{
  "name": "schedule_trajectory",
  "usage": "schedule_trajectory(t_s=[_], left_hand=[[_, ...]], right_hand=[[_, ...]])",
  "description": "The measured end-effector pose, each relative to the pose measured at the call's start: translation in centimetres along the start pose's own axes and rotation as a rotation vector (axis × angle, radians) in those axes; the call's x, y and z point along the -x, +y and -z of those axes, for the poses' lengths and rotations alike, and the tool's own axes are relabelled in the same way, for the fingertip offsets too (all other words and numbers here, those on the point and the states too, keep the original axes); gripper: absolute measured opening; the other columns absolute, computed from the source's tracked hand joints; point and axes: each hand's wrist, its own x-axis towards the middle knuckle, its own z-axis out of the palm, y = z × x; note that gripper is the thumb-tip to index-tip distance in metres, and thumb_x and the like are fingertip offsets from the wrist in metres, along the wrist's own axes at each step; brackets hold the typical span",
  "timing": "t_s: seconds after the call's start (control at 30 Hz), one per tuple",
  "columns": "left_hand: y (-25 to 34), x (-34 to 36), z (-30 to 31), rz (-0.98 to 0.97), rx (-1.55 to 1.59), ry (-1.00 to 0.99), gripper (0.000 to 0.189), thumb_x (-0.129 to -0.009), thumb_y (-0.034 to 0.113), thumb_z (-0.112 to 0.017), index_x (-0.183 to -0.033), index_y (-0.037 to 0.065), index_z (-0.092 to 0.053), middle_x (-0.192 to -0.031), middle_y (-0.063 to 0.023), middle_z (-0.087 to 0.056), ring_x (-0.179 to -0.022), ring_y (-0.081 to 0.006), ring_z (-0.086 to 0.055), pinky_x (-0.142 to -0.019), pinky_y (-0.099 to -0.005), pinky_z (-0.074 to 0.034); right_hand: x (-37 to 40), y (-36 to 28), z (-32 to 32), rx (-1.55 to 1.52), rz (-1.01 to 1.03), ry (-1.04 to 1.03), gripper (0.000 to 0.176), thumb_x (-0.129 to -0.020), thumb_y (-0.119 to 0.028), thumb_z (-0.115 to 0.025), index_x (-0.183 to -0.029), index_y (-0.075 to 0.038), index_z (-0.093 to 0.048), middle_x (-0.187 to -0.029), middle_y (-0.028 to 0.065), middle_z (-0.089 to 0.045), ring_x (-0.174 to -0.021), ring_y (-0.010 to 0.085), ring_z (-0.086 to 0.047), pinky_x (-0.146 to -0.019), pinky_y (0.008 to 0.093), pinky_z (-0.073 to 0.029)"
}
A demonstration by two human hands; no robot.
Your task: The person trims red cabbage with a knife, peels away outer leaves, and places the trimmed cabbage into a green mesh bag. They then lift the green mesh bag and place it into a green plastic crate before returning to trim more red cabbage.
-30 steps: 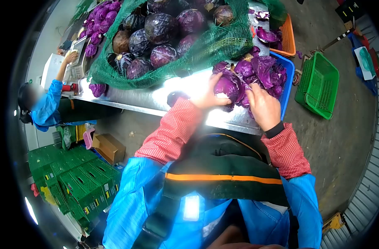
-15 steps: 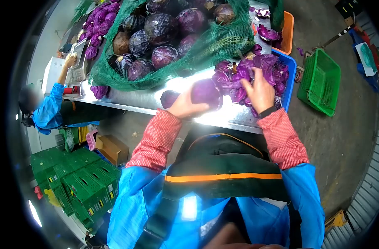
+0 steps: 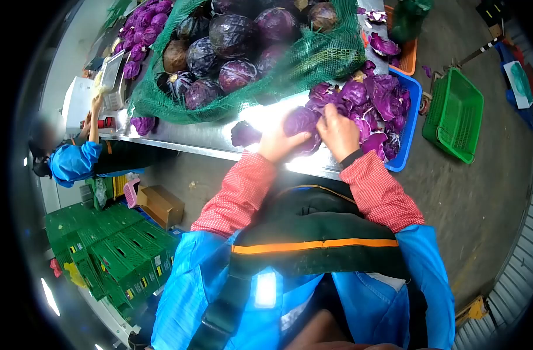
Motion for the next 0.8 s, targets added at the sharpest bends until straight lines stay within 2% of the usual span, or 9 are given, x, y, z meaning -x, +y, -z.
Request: schedule_trajectory(t_s=[0.07,0.2,0.37,0.47,0.5,0.57,0.63,0.7,0.8], left_hand=[[-1.2,0.6,-0.1,-0.033,-0.026,0.042,0.075,-0.069,0.033,-0.082,-0.133,0.008,-0.052,-0.124,-0.0181,-0.053,-0.118,-0.0313,-0.054,-0.102,-0.0389,-0.043],[-1.0,1.7,-0.1,-0.195,0.004,0.070,0.071,-0.072,0.030,-0.079,-0.134,0.007,-0.051,-0.124,-0.0155,-0.055,-0.115,-0.0288,-0.055,-0.101,-0.0379,-0.043],[-0.9,2.2,0.4,0.365,0.876,0.149,0.058,-0.087,0.035,-0.067,-0.133,0.004,-0.049,-0.120,-0.0128,-0.059,-0.106,-0.0244,-0.060,-0.090,-0.0368,-0.051],[-2.8,1.8,-0.6,0.319,1.179,0.241,0.065,-0.088,0.042,-0.066,-0.136,0.005,-0.042,-0.114,-0.0140,-0.060,-0.087,-0.0251,-0.065,-0.072,-0.0363,-0.058],[-1.8,1.9,-0.4,0.320,1.107,0.191,0.063,-0.089,0.042,-0.064,-0.135,0.004,-0.043,-0.117,-0.0132,-0.059,-0.094,-0.0233,-0.063,-0.080,-0.0352,-0.054],[0.7,1.8,-0.1,0.300,0.973,0.153,0.058,-0.091,0.039,-0.063,-0.133,0.002,-0.047,-0.119,-0.0115,-0.059,-0.102,-0.0203,-0.060,-0.090,-0.0332,-0.049],[4.0,1.8,-0.4,0.270,0.854,0.183,0.051,-0.092,0.034,-0.063,-0.128,0.001,-0.050,-0.117,-0.0100,-0.060,-0.105,-0.0178,-0.058,-0.094,-0.0311,-0.047],[4.7,1.8,-1.1,0.215,0.783,0.182,0.048,-0.092,0.030,-0.064,-0.127,0.001,-0.051,-0.116,-0.0092,-0.060,-0.104,-0.0166,-0.058,-0.094,-0.0301,-0.047],[5.2,1.9,-1.9,0.148,0.695,0.185,0.047,-0.091,0.028,-0.065,-0.127,0.001,-0.052,-0.116,-0.0085,-0.060,-0.104,-0.0154,-0.057,-0.093,-0.0291,-0.047]], right_hand=[[-0.4,1.5,-0.2,0.004,-0.049,0.031,0.022,-0.087,-0.025,-0.062,-0.091,-0.004,-0.053,-0.068,0.0223,-0.063,-0.066,0.0412,-0.064,-0.058,0.0520,-0.049],[0.1,3.3,-1.0,-0.077,-0.058,-0.006,0.024,-0.087,-0.025,-0.063,-0.094,-0.004,-0.053,-0.067,0.0213,-0.062,-0.066,0.0428,-0.063,-0.058,0.0520,-0.048],[1.9,2.5,5.2,-0.264,-0.147,0.161,0.020,-0.089,-0.021,-0.061,-0.100,-0.005,-0.055,-0.067,0.0217,-0.062,-0.066,0.0418,-0.064,-0.056,0.0493,-0.048],[1.8,4.9,8.3,-0.069,-0.147,0.257,0.024,-0.089,-0.022,-0.062,-0.107,-0.006,-0.056,-0.070,0.0195,-0.065,-0.067,0.0389,-0.066,-0.056,0.0477,-0.049],[1.8,5.4,8.8,-0.045,-0.100,0.287,0.028,-0.089,-0.023,-0.062,-0.110,-0.007,-0.055,-0.071,0.0189,-0.066,-0.068,0.0389,-0.066,-0.057,0.0477,-0.049],[2.4,0.7,10.9,-0.046,-0.134,0.031,0.053,-0.084,-0.038,-0.068,-0.125,-0.010,-0.048,-0.083,0.0193,-0.068,-0.073,0.0370,-0.067,-0.060,0.0457,-0.051],[3.5,-2.4,9.5,-0.169,0.223,0.174,0.068,-0.079,-0.049,-0.071,-0.131,-0.013,-0.047,-0.098,0.0197,-0.068,-0.078,0.0351,-0.068,-0.061,0.0430,-0.053],[4.1,-5.2,9.8,-0.122,0.191,0.013,0.060,-0.076,-0.043,-0.074,-0.123,-0.012,-0.054,-0.096,0.0182,-0.068,-0.076,0.0344,-0.068,-0.063,0.0439,-0.054],[3.9,-3.6,7.9,-0.216,0.120,0.019,0.039,-0.081,-0.032,-0.070,-0.108,-0.007,-0.057,-0.091,0.0173,-0.067,-0.070,0.0327,-0.067,-0.061,0.0416,-0.053]])
